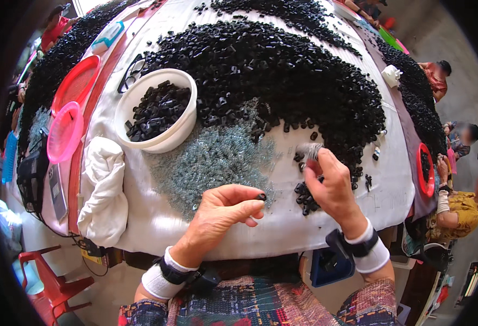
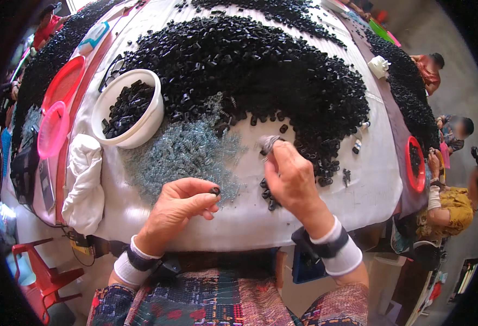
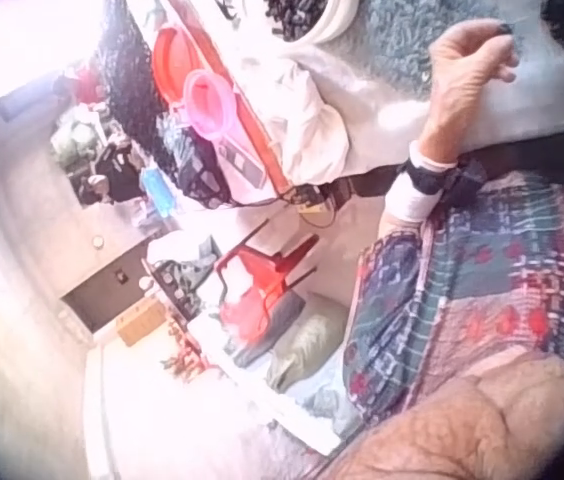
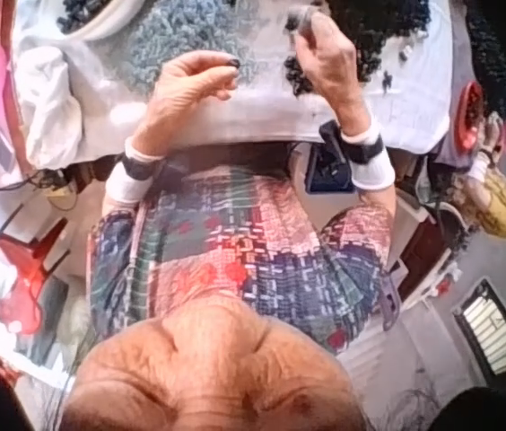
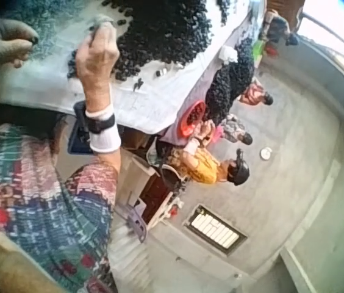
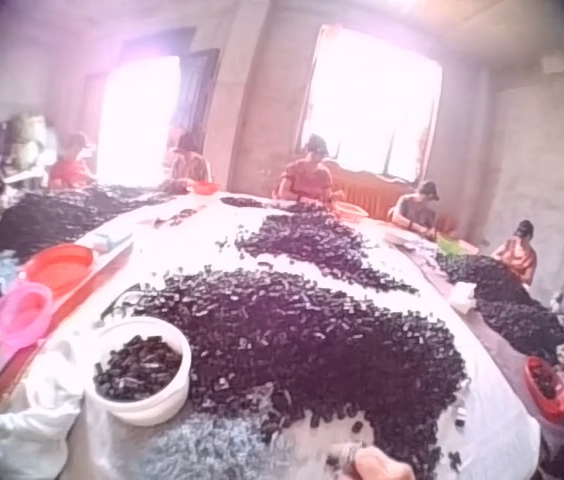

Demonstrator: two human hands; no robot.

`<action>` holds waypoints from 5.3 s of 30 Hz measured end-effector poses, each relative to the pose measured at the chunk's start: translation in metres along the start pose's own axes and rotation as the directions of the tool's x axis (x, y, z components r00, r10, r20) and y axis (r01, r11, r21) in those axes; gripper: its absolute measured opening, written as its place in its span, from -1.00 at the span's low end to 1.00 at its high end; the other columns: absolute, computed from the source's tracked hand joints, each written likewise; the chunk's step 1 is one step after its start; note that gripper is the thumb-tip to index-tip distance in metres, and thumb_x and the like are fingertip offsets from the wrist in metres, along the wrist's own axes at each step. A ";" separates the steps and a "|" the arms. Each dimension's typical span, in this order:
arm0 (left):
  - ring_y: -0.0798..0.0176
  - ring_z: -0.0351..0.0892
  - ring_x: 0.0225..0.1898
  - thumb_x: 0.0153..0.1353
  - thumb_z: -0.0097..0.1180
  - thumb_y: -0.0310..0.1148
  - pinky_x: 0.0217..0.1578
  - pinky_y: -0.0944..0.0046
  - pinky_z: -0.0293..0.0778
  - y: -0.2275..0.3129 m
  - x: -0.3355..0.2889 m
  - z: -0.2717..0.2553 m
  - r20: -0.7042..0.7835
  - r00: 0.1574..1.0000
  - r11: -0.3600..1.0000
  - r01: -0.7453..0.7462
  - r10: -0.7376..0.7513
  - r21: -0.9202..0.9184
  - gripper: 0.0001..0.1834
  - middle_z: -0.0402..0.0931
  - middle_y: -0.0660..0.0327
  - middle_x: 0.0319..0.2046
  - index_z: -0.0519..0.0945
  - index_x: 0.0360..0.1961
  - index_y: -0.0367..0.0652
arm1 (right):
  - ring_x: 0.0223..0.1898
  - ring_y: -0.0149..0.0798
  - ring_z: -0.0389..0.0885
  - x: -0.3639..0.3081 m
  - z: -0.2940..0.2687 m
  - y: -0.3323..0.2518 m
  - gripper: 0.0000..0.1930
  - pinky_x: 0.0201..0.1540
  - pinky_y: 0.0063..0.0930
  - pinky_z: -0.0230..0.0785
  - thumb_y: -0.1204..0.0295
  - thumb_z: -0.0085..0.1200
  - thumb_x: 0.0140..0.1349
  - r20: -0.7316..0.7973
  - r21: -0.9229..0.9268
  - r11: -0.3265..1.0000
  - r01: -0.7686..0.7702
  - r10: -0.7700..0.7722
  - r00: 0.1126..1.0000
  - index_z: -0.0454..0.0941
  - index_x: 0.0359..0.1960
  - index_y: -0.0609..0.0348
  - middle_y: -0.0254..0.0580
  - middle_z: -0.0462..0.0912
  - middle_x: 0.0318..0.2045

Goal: Sort small black shoe components from a pile on a table.

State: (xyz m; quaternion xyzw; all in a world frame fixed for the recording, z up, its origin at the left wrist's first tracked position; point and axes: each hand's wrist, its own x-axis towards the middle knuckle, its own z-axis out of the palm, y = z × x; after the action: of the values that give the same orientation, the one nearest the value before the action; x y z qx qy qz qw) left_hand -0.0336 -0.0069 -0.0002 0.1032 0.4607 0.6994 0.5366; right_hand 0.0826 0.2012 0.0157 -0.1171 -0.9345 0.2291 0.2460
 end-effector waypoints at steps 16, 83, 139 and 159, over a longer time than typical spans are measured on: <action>0.50 0.53 -0.35 0.08 0.28 -0.52 -0.30 0.48 0.50 -0.021 -0.009 0.020 -0.016 0.937 0.853 -0.311 0.349 0.420 -0.81 0.60 0.26 -0.37 0.61 -0.26 -0.34 | -0.27 -0.02 0.56 -0.015 -0.013 -0.073 -0.78 -0.32 -0.32 0.49 0.59 0.06 0.00 0.263 -0.020 0.963 0.268 -0.254 0.931 0.47 -0.26 0.36 0.05 0.53 -0.30; 0.43 0.59 -0.37 0.12 0.27 -0.47 -0.41 0.46 0.54 -0.013 -0.015 0.021 -0.020 0.983 0.982 -0.181 0.183 0.060 -0.75 0.62 0.19 -0.37 0.60 -0.18 -0.33 | -0.35 -0.36 0.67 -0.029 -0.001 -0.066 -0.58 -0.25 -0.54 0.51 0.70 0.22 -0.01 -0.109 0.381 0.925 0.019 0.024 0.994 0.46 -0.05 0.34 -0.16 0.67 -0.35; 0.36 0.61 -0.39 0.16 0.19 -0.43 -0.33 0.40 0.53 -0.012 -0.009 0.018 -0.094 0.995 0.996 -0.007 0.015 0.089 -0.85 0.63 0.14 -0.41 0.63 -0.31 -0.30 | -0.42 -0.04 0.45 -0.033 0.026 -0.064 -0.57 -0.41 -0.29 0.37 0.53 0.35 -0.22 -0.101 0.128 0.968 0.217 -0.205 0.974 0.52 -0.23 0.38 -0.05 0.47 -0.41; 0.34 0.60 -0.27 0.23 0.06 -0.11 -0.29 0.33 0.51 -0.004 -0.010 0.011 0.004 0.997 0.995 0.072 -0.072 0.067 -0.62 0.63 0.17 -0.29 0.62 -0.18 -0.25 | -0.54 -0.08 0.41 -0.025 0.015 -0.061 -0.71 -0.54 -0.31 0.32 0.56 0.34 -0.19 -0.165 0.139 0.949 0.283 -0.260 0.951 0.49 -0.43 0.34 -0.08 0.43 -0.53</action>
State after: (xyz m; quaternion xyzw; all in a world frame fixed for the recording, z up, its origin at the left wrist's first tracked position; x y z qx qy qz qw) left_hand -0.0201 -0.0092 0.0064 0.1067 0.4855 0.6634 0.5592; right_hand 0.0898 0.1341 0.0234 0.0169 -0.8999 0.2585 0.3509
